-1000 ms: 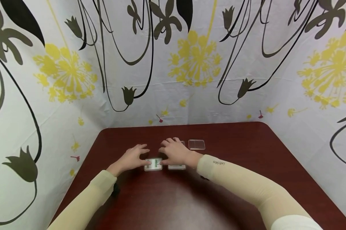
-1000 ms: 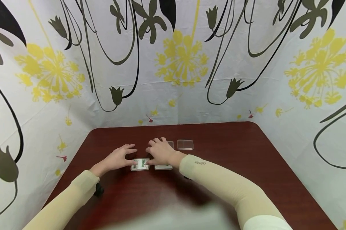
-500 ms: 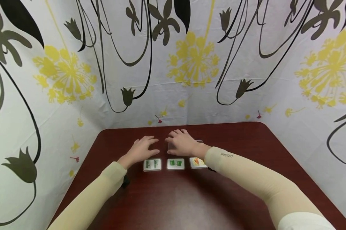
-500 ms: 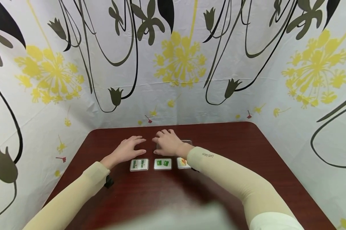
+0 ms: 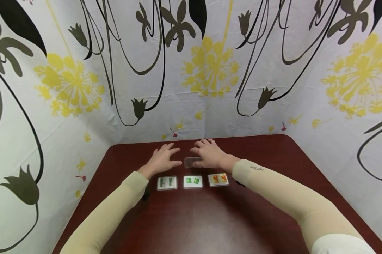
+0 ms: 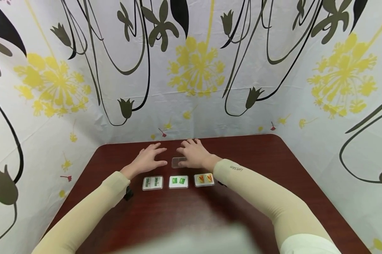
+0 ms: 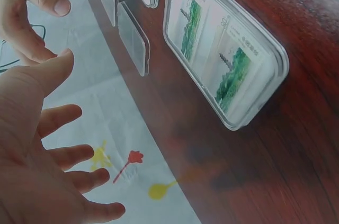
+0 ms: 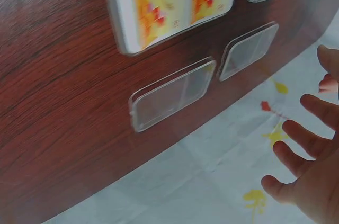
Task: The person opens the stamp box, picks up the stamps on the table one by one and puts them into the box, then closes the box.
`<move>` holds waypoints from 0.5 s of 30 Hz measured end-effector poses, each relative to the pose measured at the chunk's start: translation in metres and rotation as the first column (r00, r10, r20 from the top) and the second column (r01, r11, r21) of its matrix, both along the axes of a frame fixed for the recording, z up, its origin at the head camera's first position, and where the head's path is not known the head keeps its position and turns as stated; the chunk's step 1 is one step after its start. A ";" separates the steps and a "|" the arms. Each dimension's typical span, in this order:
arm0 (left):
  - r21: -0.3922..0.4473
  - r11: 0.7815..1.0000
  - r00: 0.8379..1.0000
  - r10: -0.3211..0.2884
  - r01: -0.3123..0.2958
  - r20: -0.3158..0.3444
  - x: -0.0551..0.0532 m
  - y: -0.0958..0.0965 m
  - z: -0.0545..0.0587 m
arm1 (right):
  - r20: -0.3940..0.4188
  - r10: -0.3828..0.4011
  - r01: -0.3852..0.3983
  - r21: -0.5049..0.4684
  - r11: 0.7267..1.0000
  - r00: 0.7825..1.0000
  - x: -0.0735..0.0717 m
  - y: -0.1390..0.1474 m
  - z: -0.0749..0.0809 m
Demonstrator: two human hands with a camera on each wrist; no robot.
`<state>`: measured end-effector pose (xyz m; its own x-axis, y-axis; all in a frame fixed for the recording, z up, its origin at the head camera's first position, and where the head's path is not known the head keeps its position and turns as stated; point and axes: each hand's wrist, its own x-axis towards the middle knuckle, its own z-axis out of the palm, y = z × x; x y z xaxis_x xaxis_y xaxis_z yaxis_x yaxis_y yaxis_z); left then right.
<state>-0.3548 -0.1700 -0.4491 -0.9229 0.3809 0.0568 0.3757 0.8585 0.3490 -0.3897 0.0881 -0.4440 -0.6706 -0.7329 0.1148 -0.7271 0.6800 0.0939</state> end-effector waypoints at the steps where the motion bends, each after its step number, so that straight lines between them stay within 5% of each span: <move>1: 0.001 1.000 1.000 -0.001 0.001 0.001 -0.001 0.001 -0.001 | 0.002 -0.004 0.004 0.000 1.000 1.000 -0.002 0.002 -0.001; 15: -0.002 1.000 0.999 0.020 -0.020 0.046 -0.022 0.016 -0.016 | 0.109 -0.036 0.041 -0.044 0.998 0.993 -0.019 0.022 -0.023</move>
